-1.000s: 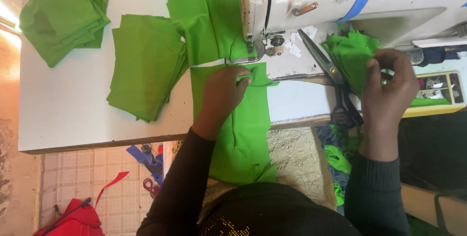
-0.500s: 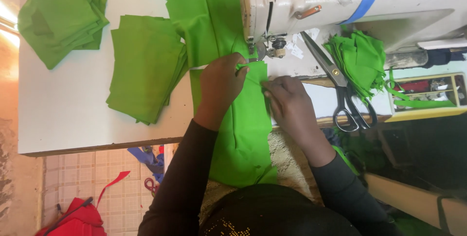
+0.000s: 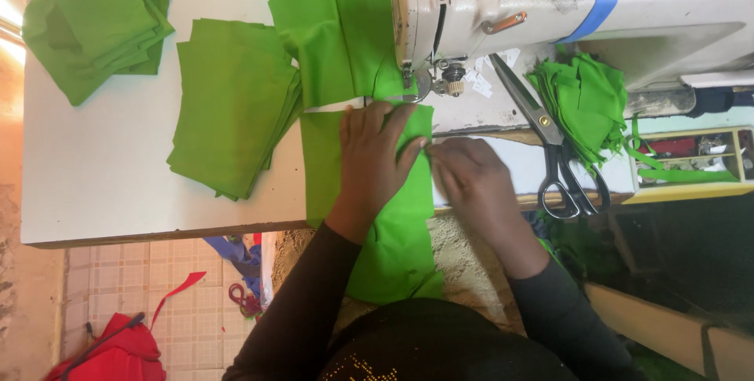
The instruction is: Trimming threads and aligning small green fabric pieces at a sewing workstation
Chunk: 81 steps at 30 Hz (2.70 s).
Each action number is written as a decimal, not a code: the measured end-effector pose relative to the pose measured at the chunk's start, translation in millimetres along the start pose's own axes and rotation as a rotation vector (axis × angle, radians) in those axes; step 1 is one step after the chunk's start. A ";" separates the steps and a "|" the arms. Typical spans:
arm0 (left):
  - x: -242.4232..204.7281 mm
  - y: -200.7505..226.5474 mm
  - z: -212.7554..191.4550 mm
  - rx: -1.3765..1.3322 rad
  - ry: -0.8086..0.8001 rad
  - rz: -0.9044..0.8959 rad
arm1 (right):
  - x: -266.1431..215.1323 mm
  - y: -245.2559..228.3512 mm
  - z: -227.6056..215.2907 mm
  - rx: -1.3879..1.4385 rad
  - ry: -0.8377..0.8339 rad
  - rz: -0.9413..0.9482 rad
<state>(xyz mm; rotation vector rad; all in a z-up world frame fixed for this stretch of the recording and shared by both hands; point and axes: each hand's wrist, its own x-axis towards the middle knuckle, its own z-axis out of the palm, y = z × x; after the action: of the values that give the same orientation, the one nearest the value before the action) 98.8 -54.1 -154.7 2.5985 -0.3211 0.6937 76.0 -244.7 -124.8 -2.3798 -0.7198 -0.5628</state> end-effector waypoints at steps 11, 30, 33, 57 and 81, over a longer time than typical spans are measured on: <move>14.4 -12.0 -5.3 -0.023 0.001 -0.018 | -6.5 116.4 -151.7 -0.414 0.247 -0.036; 37.8 -33.5 3.8 -0.038 -0.120 -0.045 | -37.3 148.2 -119.3 -0.642 0.224 0.127; 27.1 -28.9 2.3 -0.043 -0.109 -0.050 | -24.2 133.7 -138.2 -0.619 0.208 0.045; -32.8 4.6 -22.2 -0.113 -0.131 0.105 | 26.4 114.9 12.7 -0.482 0.067 0.123; -36.1 20.5 -28.5 -0.209 0.078 0.216 | 0.1 -16.5 -25.6 0.272 -0.125 0.247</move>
<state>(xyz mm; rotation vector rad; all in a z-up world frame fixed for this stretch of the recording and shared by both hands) 49.6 -55.0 -144.1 2.3541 -0.6227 0.7865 60.5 -249.6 -99.1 -2.2171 -0.5073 -0.1988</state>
